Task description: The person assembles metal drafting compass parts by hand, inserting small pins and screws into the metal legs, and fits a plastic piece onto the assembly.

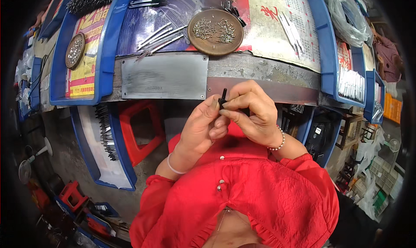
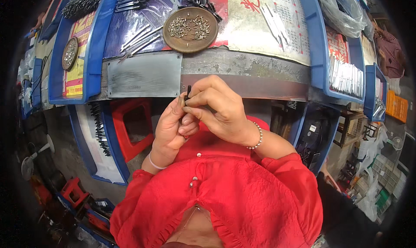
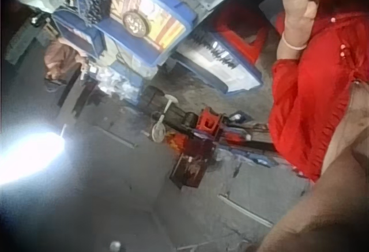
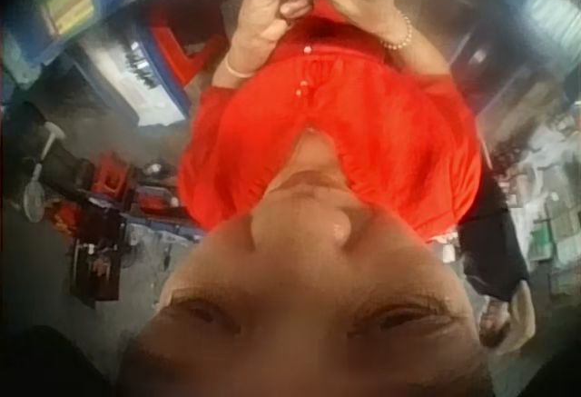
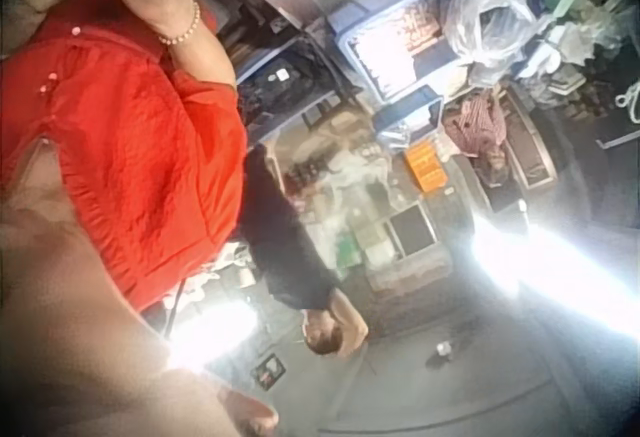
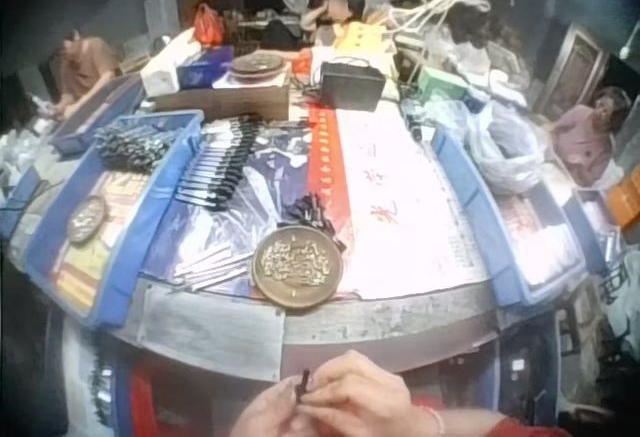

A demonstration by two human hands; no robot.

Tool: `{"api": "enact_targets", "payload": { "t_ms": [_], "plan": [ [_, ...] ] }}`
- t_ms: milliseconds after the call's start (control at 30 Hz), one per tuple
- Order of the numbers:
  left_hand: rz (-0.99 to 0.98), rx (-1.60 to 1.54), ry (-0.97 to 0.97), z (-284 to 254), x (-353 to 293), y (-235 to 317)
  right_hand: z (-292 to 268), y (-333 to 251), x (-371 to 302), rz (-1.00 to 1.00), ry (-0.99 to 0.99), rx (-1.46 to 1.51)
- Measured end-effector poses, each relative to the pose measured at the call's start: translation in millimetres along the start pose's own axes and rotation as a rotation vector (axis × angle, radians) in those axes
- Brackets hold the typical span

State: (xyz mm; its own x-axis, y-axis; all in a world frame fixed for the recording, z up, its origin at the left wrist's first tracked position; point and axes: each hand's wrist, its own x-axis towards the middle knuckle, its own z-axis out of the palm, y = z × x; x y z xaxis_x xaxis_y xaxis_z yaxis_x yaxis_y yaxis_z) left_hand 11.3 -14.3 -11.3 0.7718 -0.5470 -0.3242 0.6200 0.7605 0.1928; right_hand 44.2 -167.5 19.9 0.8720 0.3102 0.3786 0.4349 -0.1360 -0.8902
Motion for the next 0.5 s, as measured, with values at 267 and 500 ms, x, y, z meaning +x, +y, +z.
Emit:
{"api": "enact_targets", "payload": {
  "t_ms": [267, 500],
  "plan": [
    [0.035, 0.021, -0.016, -1.5, 2.5, -2.7, 2.6, 4.3, -7.0, 0.041, 0.058, -0.012],
    [0.090, 0.077, -0.022, 0.5, 3.0, -4.9, 5.1, 8.3, -8.2, 0.043, 0.078, 0.014]
  ]
}}
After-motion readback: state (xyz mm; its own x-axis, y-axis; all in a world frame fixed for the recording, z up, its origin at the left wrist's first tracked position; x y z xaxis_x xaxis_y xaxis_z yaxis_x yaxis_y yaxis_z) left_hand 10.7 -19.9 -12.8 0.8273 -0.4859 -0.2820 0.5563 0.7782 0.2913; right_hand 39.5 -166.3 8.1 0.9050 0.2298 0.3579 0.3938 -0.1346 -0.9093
